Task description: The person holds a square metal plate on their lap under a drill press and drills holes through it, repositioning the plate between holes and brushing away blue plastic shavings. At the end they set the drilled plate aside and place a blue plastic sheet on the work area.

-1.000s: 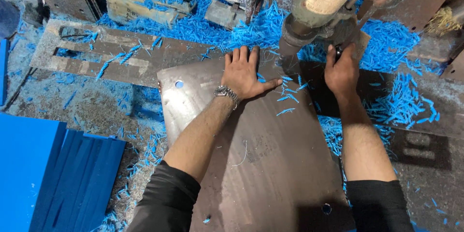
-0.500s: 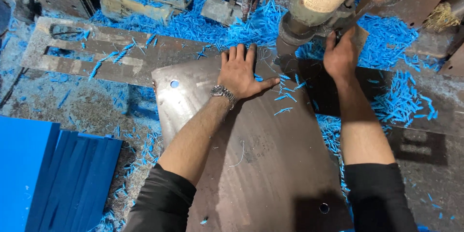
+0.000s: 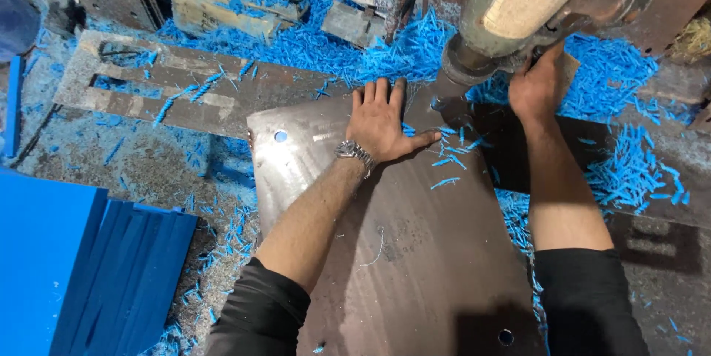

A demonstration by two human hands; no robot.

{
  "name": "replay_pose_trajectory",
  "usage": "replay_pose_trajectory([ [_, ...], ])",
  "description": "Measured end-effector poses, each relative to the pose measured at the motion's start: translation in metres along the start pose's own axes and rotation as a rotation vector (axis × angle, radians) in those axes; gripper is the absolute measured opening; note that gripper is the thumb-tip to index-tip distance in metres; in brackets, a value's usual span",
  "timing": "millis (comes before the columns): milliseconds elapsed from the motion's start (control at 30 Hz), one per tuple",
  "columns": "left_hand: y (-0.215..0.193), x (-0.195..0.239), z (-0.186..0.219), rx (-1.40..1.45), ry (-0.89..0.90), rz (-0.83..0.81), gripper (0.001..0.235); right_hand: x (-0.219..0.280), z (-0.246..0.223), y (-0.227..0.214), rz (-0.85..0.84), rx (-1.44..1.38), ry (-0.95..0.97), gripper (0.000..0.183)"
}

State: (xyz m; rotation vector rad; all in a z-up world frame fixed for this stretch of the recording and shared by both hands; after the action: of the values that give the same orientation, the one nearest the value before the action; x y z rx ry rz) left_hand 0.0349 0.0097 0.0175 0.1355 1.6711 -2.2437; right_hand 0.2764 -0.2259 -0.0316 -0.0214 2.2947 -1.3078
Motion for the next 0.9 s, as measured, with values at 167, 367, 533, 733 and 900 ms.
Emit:
replay_pose_trajectory([
  [167, -0.001, 0.001, 0.001, 0.009, -0.011, -0.019, 0.117, -0.001, 0.019, 0.017, 0.048, -0.067, -0.036, 0.055],
  [367, -0.002, -0.002, 0.001, -0.071, 0.028, -0.117, 0.124, -0.027, -0.003, 0.005, 0.025, -0.350, -0.219, 0.067],
  [533, -0.004, -0.001, 0.003, -0.060, 0.038, -0.074, 0.121, -0.037, 0.019, 0.023, 0.003, -0.177, -0.037, 0.072],
  [733, -0.001, -0.004, 0.001, -0.070, 0.036, -0.096, 0.124, -0.051, 0.028, 0.041, -0.120, -1.248, 0.235, 0.059],
  [900, -0.005, -0.003, 0.001, -0.051, 0.032, -0.063, 0.123, -0.095, 0.067, 0.078, -0.174, -1.794, 0.238, 0.054],
])
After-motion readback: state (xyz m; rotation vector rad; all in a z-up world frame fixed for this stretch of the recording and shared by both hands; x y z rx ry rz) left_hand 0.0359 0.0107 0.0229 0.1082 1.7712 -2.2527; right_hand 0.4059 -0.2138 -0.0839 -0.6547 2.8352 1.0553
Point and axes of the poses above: each hand's wrist, its own x-axis away from the middle knuckle, its own y-axis out of the palm, z = x × y, the point moved 4 cm from there along -x, towards the middle knuckle, and after that the axes turned 6 degrees about -z, right-handed, at the moved point
